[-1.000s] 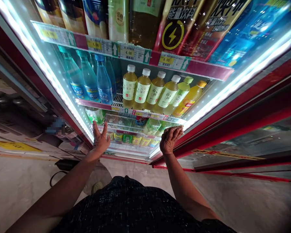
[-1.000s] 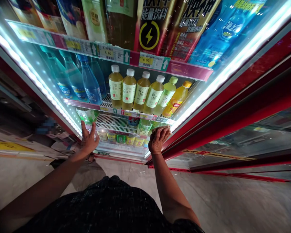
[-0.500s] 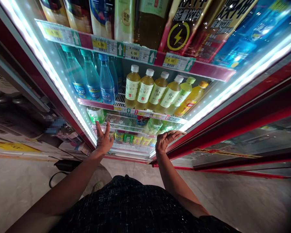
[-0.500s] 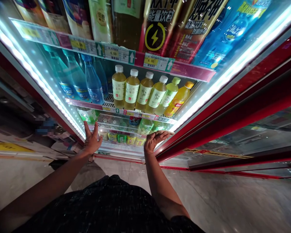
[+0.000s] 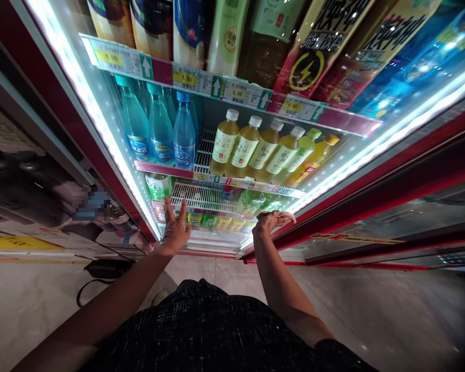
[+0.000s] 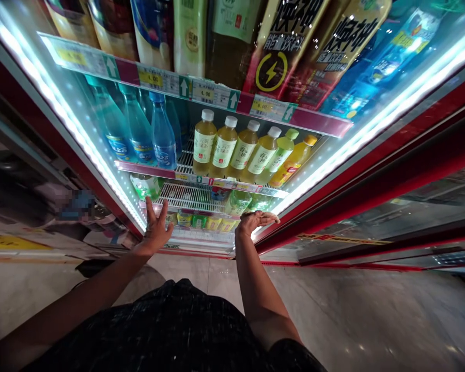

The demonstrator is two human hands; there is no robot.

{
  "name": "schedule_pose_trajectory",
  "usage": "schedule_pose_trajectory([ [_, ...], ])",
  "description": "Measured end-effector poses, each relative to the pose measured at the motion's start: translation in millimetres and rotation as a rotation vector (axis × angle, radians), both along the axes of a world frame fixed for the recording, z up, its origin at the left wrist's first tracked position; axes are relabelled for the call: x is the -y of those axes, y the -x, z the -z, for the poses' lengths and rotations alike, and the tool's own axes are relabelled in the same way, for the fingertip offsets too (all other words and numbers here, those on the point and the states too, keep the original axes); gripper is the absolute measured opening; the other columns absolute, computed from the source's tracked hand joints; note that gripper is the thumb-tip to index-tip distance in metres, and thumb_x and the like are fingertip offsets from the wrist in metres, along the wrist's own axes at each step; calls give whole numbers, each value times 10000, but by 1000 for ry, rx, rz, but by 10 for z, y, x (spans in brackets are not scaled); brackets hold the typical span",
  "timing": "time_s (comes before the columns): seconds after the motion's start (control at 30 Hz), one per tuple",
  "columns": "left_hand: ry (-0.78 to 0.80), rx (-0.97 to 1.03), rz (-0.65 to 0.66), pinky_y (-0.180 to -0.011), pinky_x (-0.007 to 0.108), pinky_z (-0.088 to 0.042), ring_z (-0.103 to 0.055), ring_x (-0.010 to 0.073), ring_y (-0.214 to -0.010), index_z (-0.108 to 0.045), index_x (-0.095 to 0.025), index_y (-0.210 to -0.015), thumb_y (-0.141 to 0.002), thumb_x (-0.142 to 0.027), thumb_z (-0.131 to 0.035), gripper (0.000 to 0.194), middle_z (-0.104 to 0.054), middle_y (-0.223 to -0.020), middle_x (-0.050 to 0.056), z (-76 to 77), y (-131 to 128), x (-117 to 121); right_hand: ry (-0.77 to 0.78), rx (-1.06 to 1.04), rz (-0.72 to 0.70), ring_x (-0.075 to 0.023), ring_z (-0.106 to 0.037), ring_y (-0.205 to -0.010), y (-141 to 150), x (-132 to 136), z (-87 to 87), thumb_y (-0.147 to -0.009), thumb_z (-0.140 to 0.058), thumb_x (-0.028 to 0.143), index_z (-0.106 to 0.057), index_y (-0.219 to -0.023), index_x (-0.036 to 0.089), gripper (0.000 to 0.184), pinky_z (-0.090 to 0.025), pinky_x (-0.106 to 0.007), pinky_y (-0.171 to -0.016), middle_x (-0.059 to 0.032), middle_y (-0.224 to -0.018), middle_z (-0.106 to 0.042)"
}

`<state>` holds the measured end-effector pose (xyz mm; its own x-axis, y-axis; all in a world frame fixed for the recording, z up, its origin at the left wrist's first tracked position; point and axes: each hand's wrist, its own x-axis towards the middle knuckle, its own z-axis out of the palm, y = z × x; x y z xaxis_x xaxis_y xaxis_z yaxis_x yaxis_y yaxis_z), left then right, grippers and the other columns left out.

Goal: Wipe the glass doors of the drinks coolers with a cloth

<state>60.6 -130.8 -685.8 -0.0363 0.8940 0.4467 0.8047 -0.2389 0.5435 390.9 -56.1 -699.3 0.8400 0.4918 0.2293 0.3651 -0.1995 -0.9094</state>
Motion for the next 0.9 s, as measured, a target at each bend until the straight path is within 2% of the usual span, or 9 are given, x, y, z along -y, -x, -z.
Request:
schedule_pose_trajectory([
  [0.13, 57, -55, -65, -1250, 659, -182, 126, 474, -1569, -247, -304, -1640, -799, -106, -696, 973, 341, -1676, 79, -34, 21, 9, 20, -121, 2, -225, -29, -1623, 233, 34, -237, -1041, -214, 511, -28, -1656, 151, 736, -174, -559, -1292, -201, -1735, -26],
  [0.2, 92, -75, -85, -1228, 699, -177, 123, 498, -1563, -307, -280, -1624, -799, -123, -703, 929, 311, -1686, 103, -47, 44, -1, 25, -165, -1, -198, -33, -1622, 359, 54, -295, -1032, -265, 518, -83, -1655, 164, 739, -186, -507, -1300, -168, -1741, -39],
  [0.3, 109, -95, -54, -1220, 696, -194, 109, 500, -1565, -350, -267, -1609, -795, -117, -698, 897, 299, -1690, 112, -33, 94, -26, 40, -262, 30, -175, 30, -1620, 530, 78, -313, -1031, -221, 496, -30, -1651, 125, 748, -143, -477, -1309, -175, -1741, 31],
  [0.43, 76, -122, -31, -1208, 708, -194, 97, 515, -1563, -354, -266, -1607, -809, -123, -680, 874, 304, -1687, 117, 30, 155, -36, 61, -397, 64, -218, 36, -1621, 692, 60, -368, -1021, -130, 475, 8, -1632, 55, 754, -129, -566, -1289, -259, -1718, 42],
  [0.53, 53, -130, -6, -1188, 732, -204, 72, 529, -1561, -361, -289, -1604, -816, -129, -674, 862, 283, -1696, 113, 72, 188, -28, 32, -381, 39, -203, 17, -1622, 801, 63, -470, -1023, -195, 501, -75, -1635, 116, 733, -183, -567, -1282, -219, -1729, -14],
  [0.63, 46, -143, 18, -1177, 741, -210, 27, 539, -1561, -364, -308, -1601, -816, -124, -673, 864, 266, -1703, 112, 107, 230, -30, -5, -325, 16, -171, 20, -1620, 924, 106, -540, -1019, -305, 463, -141, -1627, 166, 696, -178, -521, -1296, -167, -1739, -37],
  [0.77, 49, -182, 28, -1185, 719, -217, -10, 519, -1569, -362, -317, -1601, -808, -98, -667, 878, 218, -1717, 114, 149, 304, -41, -22, -348, 4, -200, 66, -1616, 1053, 126, -546, -1018, -278, 423, -155, -1607, 93, 686, -131, -495, -1303, -202, -1728, 11],
  [0.83, 49, -204, 34, -1190, 707, -217, -11, 511, -1572, -361, -313, -1602, -812, -106, -666, 872, 204, -1721, 118, 156, 339, -40, -23, -393, -46, -225, 56, -1615, 1103, 109, -543, -1026, -202, 437, -182, -1588, 72, 670, -154, -504, -1296, -220, -1717, -14],
  [0.9, 46, -226, 50, -1195, 696, -216, -15, 507, -1573, -363, -300, -1603, -823, -122, -660, 853, 196, -1721, 127, 146, 370, -35, -28, -441, -205, -217, -6, -1616, 1166, 98, -542, -1031, -153, 474, -220, -1570, 98, 660, -219, -486, -1283, -213, -1704, -90],
])
